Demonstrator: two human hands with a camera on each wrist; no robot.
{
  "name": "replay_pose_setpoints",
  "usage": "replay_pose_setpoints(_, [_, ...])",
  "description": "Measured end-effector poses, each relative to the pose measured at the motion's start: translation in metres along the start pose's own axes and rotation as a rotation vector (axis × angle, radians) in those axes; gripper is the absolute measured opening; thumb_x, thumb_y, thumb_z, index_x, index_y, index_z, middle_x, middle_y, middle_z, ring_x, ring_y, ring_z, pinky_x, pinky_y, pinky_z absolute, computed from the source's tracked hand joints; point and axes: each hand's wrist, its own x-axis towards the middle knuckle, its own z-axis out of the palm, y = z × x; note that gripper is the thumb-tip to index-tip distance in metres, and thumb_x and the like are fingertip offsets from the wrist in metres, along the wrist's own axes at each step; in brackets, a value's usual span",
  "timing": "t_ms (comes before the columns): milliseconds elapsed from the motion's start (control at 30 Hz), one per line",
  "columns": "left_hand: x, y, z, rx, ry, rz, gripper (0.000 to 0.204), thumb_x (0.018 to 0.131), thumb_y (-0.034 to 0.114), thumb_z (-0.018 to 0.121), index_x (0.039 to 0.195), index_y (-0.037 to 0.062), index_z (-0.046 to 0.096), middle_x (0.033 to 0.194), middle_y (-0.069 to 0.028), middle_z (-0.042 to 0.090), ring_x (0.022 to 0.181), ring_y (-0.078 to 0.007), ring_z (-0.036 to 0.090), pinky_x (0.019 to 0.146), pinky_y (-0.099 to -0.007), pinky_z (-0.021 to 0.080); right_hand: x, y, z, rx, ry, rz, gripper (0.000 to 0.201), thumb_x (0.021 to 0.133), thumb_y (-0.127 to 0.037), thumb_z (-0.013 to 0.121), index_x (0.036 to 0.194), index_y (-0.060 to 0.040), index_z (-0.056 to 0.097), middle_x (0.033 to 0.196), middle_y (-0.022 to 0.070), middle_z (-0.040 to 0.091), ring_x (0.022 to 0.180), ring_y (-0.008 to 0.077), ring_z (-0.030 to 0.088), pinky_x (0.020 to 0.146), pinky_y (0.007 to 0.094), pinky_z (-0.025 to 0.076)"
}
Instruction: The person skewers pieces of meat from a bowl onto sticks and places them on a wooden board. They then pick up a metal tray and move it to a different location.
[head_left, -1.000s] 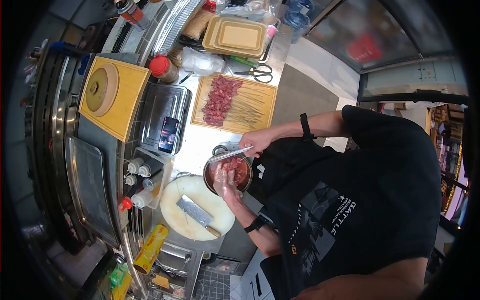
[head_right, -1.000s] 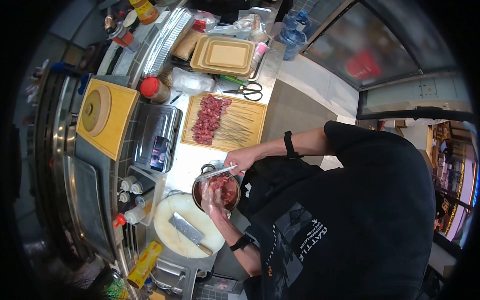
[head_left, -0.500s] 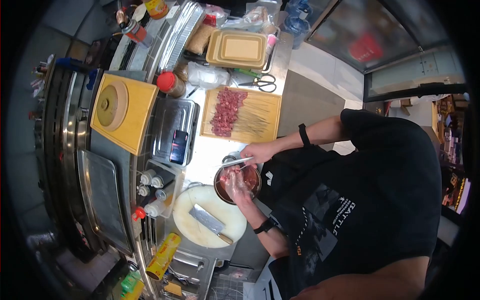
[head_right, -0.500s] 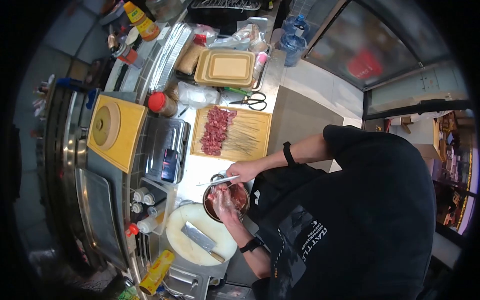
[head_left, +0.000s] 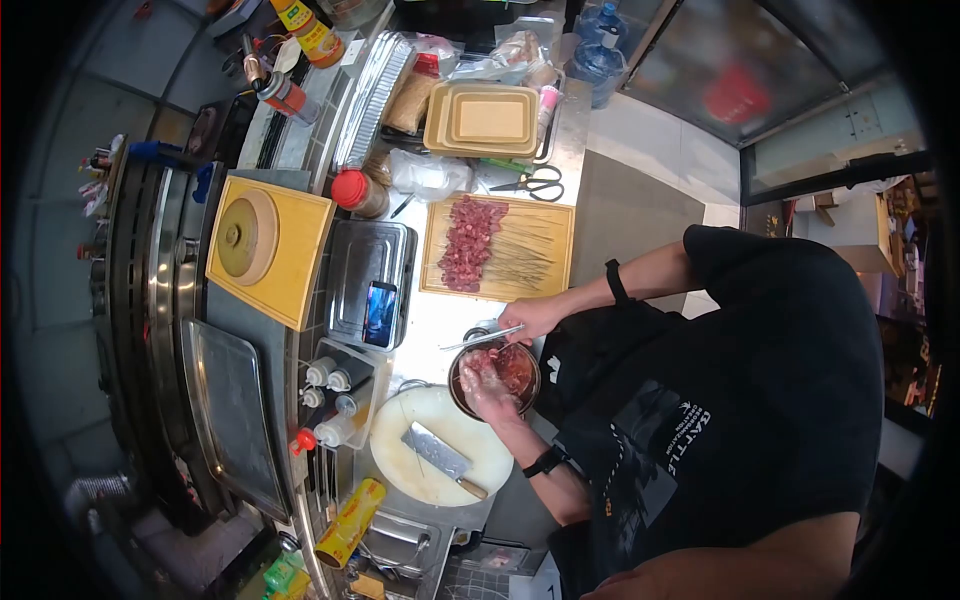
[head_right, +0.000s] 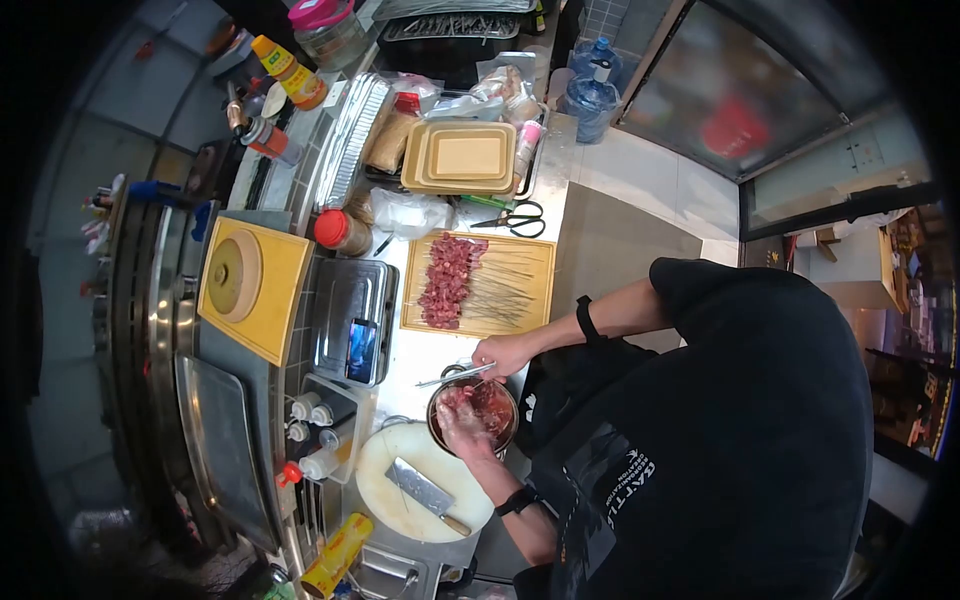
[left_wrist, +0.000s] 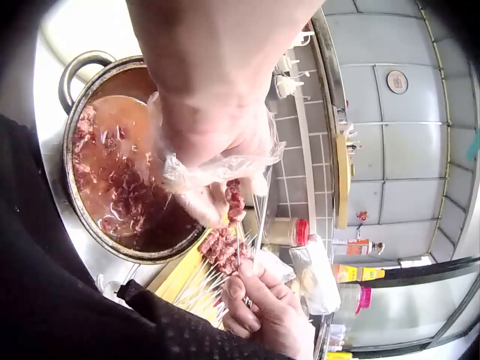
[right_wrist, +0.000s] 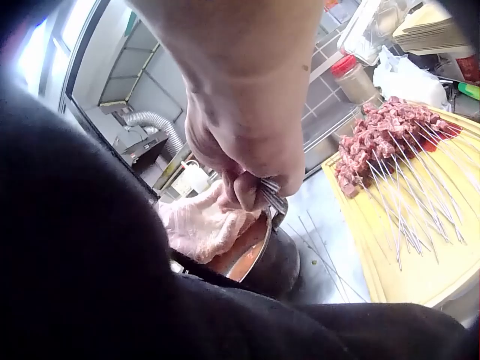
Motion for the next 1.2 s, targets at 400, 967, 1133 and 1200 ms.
replay_pose_setpoints(400, [0.001,-0.003,-0.032,0.056,0.371,-0.188,0.053,0.107,0.035,0.055,0.144,-0.0028,0.05,0.155,-0.0211,0.042,0.148,-0.0331,0.037,0.125,-0.041,0.033,-0.024,-0.015,-0.015,-0.098,-0.004,0.046,0.014,0.098,-0.012,0.063,0.091,0.0004,0.061,0.067,0.0069,0.069,0.062,0.0189,0.068,0.06,0.0378,0.052])
replay_pose_setpoints(967, [-0.015,-0.007,0.011,-0.276,0.014,-0.39,0.05,0.104,0.019,0.061,0.144,-0.0048,0.043,0.142,-0.0243,0.052,0.133,-0.0366,0.053,0.115,-0.0455,0.047,-0.026,-0.014,-0.016,-0.023,0.025,0.04,0.014,0.098,-0.012,0.065,0.092,-0.0005,0.06,0.067,0.006,0.068,0.066,0.0162,0.07,0.062,0.0367,0.052])
replay_pose_setpoints(1133, [-0.011,-0.005,0.031,-0.17,0.163,-0.28,0.034,0.104,0.006,0.058,0.136,-0.0028,0.051,0.125,-0.0173,0.061,0.121,-0.0326,0.06,0.109,-0.0444,0.053,-0.014,-0.018,-0.009,-0.125,-0.005,0.043,0.016,0.1,-0.013,0.062,0.093,-0.0004,0.058,0.068,0.0061,0.067,0.065,0.0157,0.067,0.06,0.0348,0.051])
replay_pose_setpoints(1200, [-0.008,-0.007,0.03,-0.138,0.162,-0.267,0.032,0.104,0.004,0.058,0.134,-0.0034,0.052,0.125,-0.0164,0.061,0.121,-0.032,0.06,0.109,-0.0446,0.053,-0.013,-0.017,-0.01,-0.124,0.006,0.029,0.017,0.1,-0.015,0.062,0.093,-0.0009,0.058,0.068,0.0056,0.066,0.065,0.0152,0.066,0.061,0.0352,0.051])
